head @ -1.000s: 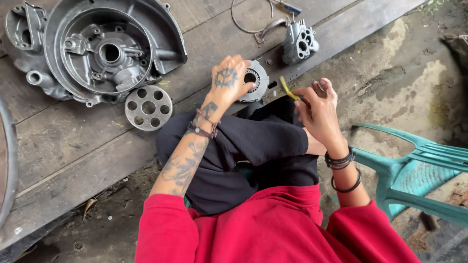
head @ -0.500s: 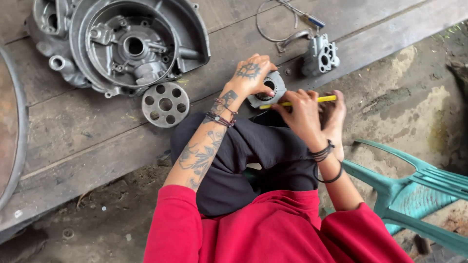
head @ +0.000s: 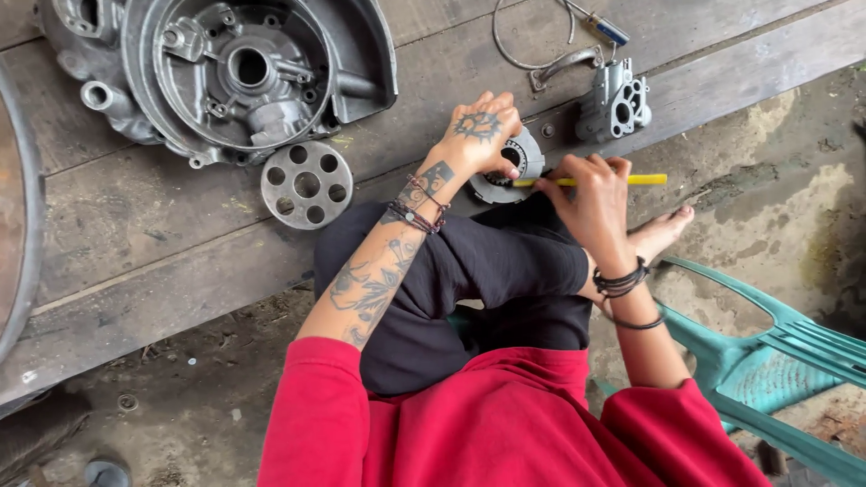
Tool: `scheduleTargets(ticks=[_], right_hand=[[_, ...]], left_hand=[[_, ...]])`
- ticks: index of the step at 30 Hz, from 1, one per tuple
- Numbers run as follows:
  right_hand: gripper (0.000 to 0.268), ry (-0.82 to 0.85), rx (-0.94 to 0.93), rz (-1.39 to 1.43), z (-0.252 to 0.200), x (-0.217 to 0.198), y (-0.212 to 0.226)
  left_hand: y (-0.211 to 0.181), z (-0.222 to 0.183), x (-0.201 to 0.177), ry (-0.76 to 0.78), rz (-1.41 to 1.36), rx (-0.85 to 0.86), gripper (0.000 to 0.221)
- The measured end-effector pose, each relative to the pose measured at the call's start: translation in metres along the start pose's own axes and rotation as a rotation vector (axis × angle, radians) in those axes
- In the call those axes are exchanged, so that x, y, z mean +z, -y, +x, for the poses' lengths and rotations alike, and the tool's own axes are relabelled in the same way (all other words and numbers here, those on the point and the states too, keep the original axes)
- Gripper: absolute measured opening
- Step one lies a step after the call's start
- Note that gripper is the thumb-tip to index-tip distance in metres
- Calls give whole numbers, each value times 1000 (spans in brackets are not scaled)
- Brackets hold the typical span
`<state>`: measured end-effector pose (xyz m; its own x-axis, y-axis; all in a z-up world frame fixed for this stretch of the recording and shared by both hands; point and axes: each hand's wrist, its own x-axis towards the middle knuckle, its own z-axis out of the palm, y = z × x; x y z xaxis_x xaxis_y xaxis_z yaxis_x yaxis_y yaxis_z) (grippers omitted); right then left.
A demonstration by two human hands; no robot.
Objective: Cleaning and inspecting motorcycle clutch hub components, including plates and the hub itself, using a small hand tool.
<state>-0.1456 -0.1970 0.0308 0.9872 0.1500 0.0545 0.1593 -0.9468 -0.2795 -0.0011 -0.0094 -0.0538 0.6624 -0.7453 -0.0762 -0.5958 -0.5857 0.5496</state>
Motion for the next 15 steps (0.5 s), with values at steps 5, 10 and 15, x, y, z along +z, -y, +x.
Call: scheduleTargets(ticks=[5,10,15], right_hand=[[24,14,-25,99,-16,0,9],[21,-77,164,313,-18,-39,40],[29,29,91,264,-22,-39,80]], left_hand=[[0,0,-6,23,-8,2,67],[5,-6,-23,-113,-137,59,35],[4,-3,-34,-334,-132,93,29]])
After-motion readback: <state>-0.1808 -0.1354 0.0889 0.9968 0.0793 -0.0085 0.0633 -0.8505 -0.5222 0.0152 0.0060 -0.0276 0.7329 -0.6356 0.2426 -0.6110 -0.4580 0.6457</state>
